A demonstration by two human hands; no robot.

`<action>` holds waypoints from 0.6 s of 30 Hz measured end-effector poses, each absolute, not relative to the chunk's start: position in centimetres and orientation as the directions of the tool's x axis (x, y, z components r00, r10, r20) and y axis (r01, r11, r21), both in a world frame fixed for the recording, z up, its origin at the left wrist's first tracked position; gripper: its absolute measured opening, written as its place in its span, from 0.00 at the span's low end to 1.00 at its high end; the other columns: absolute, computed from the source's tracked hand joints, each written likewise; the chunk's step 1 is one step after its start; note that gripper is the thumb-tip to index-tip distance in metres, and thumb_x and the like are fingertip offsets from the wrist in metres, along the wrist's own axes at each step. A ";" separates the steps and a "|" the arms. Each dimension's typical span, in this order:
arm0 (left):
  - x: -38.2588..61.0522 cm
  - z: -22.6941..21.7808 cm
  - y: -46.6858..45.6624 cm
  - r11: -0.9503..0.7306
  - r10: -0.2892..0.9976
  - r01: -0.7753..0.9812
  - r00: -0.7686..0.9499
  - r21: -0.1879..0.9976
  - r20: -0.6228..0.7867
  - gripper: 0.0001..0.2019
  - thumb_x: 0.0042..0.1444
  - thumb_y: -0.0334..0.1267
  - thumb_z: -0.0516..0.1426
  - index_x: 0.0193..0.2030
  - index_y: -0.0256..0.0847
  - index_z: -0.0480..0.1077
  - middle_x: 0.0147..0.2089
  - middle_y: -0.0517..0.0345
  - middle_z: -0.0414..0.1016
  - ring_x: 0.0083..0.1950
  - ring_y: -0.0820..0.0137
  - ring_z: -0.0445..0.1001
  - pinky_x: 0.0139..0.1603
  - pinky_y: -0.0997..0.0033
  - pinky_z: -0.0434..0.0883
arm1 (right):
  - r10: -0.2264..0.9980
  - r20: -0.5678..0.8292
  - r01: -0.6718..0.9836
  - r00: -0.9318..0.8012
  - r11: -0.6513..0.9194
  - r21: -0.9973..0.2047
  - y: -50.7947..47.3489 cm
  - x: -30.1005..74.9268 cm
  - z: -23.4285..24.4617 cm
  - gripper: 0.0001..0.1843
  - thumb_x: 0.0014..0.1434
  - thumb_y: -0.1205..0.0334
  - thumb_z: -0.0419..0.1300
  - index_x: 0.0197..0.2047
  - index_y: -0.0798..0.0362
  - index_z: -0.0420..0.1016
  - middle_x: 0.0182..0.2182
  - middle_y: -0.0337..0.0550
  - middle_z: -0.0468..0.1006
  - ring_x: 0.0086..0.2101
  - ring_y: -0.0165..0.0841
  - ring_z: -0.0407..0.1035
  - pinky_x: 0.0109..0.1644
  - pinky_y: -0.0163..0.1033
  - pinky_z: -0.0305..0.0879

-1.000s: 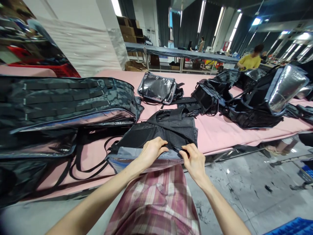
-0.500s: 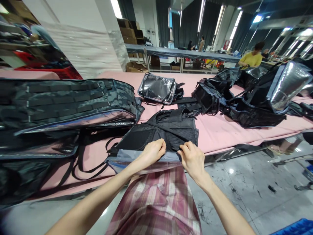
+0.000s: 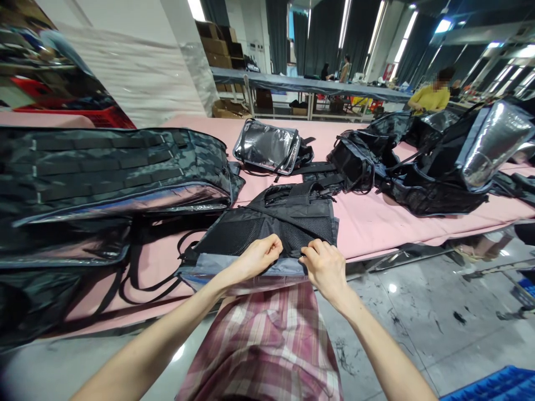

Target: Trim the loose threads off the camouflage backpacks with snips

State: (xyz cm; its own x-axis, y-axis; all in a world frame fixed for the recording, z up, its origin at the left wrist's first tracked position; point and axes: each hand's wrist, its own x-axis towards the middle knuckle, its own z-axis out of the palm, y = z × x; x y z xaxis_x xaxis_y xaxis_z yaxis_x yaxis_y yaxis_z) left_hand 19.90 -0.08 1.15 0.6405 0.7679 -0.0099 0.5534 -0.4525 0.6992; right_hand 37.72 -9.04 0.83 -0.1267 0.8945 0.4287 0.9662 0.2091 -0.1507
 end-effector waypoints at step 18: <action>19.7 1.1 -0.4 -0.453 0.771 0.535 0.636 0.713 0.013 0.08 0.56 0.34 0.45 0.30 0.40 0.63 0.23 0.64 0.64 0.23 0.75 0.62 0.26 0.76 0.57 | 0.888 0.451 0.968 -0.087 0.183 -0.173 -8.8 37.2 0.8 0.09 0.61 0.61 0.52 0.36 0.52 0.73 0.32 0.42 0.72 0.32 0.31 0.66 0.34 0.35 0.58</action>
State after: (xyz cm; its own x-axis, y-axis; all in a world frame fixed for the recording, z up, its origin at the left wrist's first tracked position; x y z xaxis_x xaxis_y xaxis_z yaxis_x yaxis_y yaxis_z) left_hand 19.67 -0.37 1.10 0.6363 0.7714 0.0127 0.5355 -0.4534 0.7125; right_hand 37.21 -8.80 0.79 -0.0869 0.8885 0.4506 0.9678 0.1825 -0.1732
